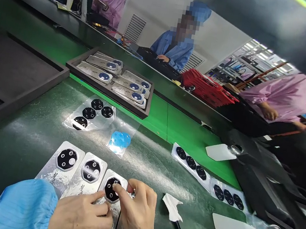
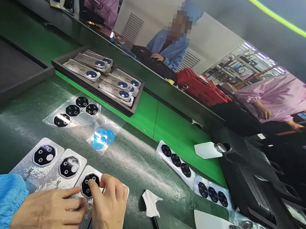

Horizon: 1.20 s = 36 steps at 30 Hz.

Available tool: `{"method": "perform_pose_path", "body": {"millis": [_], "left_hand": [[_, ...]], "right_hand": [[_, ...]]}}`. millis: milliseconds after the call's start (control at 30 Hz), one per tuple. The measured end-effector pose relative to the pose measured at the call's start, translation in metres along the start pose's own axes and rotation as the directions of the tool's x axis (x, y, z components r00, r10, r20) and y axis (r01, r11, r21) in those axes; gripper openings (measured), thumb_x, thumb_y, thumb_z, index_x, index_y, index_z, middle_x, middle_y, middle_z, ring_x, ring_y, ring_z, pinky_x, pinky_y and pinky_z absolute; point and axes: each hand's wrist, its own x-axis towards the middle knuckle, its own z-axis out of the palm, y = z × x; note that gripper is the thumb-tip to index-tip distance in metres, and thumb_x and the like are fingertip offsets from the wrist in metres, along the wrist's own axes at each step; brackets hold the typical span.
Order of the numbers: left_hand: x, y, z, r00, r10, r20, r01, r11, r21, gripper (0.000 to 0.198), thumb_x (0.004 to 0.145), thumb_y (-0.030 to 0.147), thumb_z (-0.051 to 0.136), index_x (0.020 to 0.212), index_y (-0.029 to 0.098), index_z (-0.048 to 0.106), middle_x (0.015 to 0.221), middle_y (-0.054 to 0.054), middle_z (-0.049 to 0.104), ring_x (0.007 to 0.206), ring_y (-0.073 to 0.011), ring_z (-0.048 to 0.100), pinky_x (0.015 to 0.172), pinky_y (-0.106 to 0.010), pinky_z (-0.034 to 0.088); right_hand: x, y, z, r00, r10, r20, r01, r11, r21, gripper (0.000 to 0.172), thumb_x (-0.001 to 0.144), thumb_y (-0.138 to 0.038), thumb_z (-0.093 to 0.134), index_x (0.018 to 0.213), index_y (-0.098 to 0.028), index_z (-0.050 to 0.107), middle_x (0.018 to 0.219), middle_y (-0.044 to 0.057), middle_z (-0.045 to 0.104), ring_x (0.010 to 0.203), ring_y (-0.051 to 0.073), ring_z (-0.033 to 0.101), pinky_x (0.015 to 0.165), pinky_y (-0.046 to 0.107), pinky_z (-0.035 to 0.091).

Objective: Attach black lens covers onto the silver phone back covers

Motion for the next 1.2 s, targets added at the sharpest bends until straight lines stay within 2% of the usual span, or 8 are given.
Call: {"method": "perform_pose_path", "body": {"millis": [167, 433, 533, 633, 867, 933, 1067, 1200], "left_hand": [[0.0, -0.001, 0.0, 1.0, 0.0, -0.002, 0.0, 1.0, -0.013, 0.014, 0.096, 0.015, 0.053, 0.086, 0.02, 0.06, 0.098, 0.001, 0.067, 0.095, -0.0169, 0.061, 0.101, -0.039, 0.043], [-0.002, 0.001, 0.0, 1.0, -0.007, -0.014, 0.007, 1.0, -0.013, 0.012, 0.095, 0.015, 0.055, 0.086, 0.02, 0.061, 0.1, 0.001, 0.068, 0.095, -0.0161, 0.06, 0.101, -0.038, 0.043], [-0.002, 0.0, -0.001, 1.0, -0.011, -0.02, 0.011, 1.0, -0.011, 0.014, 0.096, 0.013, 0.054, 0.085, 0.02, 0.06, 0.099, 0.001, 0.068, 0.096, -0.0159, 0.06, 0.1, -0.037, 0.042], [-0.001, 0.0, -0.001, 1.0, -0.001, -0.01, 0.001, 1.0, -0.015, 0.013, 0.095, 0.014, 0.054, 0.086, 0.02, 0.06, 0.098, 0.001, 0.067, 0.096, -0.0164, 0.06, 0.101, -0.038, 0.042], [-0.001, 0.0, 0.0, 1.0, -0.003, -0.013, 0.003, 1.0, -0.02, 0.015, 0.096, 0.014, 0.053, 0.084, 0.019, 0.059, 0.096, 0.002, 0.067, 0.095, -0.0163, 0.061, 0.099, -0.038, 0.042], [-0.001, -0.001, -0.001, 1.0, -0.01, -0.014, 0.009, 1.0, -0.027, 0.013, 0.096, 0.015, 0.055, 0.084, 0.019, 0.059, 0.096, 0.002, 0.067, 0.094, -0.0162, 0.061, 0.099, -0.038, 0.042], [-0.001, -0.001, -0.004, 1.0, -0.018, -0.007, 0.018, 0.999, -0.032, 0.015, 0.096, 0.014, 0.054, 0.084, 0.019, 0.06, 0.096, 0.002, 0.067, 0.093, -0.0149, 0.061, 0.1, -0.036, 0.042], [0.0, -0.001, -0.003, 1.0, -0.012, -0.009, 0.012, 1.0, -0.026, 0.018, 0.097, 0.014, 0.052, 0.083, 0.019, 0.061, 0.093, 0.001, 0.067, 0.09, -0.0148, 0.061, 0.098, -0.035, 0.044]], "right_hand": [[0.0, 0.001, 0.001, 0.999, -0.013, 0.037, 0.012, 1.0, 0.023, 0.029, 0.098, -0.007, 0.039, 0.092, -0.023, 0.063, 0.09, 0.004, 0.05, 0.081, 0.019, 0.045, 0.07, 0.033, 0.033], [0.0, 0.003, -0.001, 1.0, 0.015, 0.026, -0.016, 1.0, 0.024, 0.027, 0.098, -0.008, 0.041, 0.093, -0.023, 0.063, 0.089, 0.004, 0.048, 0.079, 0.019, 0.044, 0.068, 0.032, 0.033], [0.001, 0.003, -0.002, 1.0, 0.026, -0.008, -0.026, 1.0, 0.003, 0.026, 0.098, -0.008, 0.042, 0.094, -0.023, 0.063, 0.088, 0.004, 0.048, 0.079, 0.019, 0.044, 0.068, 0.032, 0.033], [0.001, 0.002, -0.001, 1.0, -0.012, 0.021, 0.012, 1.0, -0.004, 0.029, 0.098, -0.007, 0.039, 0.091, -0.022, 0.062, 0.087, 0.004, 0.049, 0.078, 0.019, 0.044, 0.067, 0.032, 0.032], [-0.001, 0.002, 0.001, 0.999, -0.003, 0.036, 0.003, 1.0, 0.006, 0.028, 0.099, -0.009, 0.039, 0.092, -0.021, 0.064, 0.086, 0.004, 0.049, 0.077, 0.019, 0.044, 0.067, 0.032, 0.034], [0.0, 0.006, -0.001, 0.999, 0.016, 0.04, -0.018, 0.999, 0.049, 0.027, 0.099, -0.01, 0.041, 0.09, -0.022, 0.064, 0.086, 0.004, 0.049, 0.076, 0.019, 0.044, 0.065, 0.031, 0.035], [0.003, 0.016, -0.016, 0.986, 0.164, -0.021, -0.153, 0.955, 0.253, 0.017, 0.097, -0.015, 0.051, 0.091, -0.023, 0.064, 0.081, 0.001, 0.045, 0.076, 0.018, 0.048, 0.063, 0.028, 0.041], [0.005, 0.015, -0.027, 0.965, 0.258, 0.058, -0.26, 0.888, 0.379, 0.012, 0.097, -0.019, 0.053, 0.089, -0.023, 0.062, 0.085, 0.002, 0.049, 0.078, 0.017, 0.054, 0.064, 0.027, 0.047]]}}
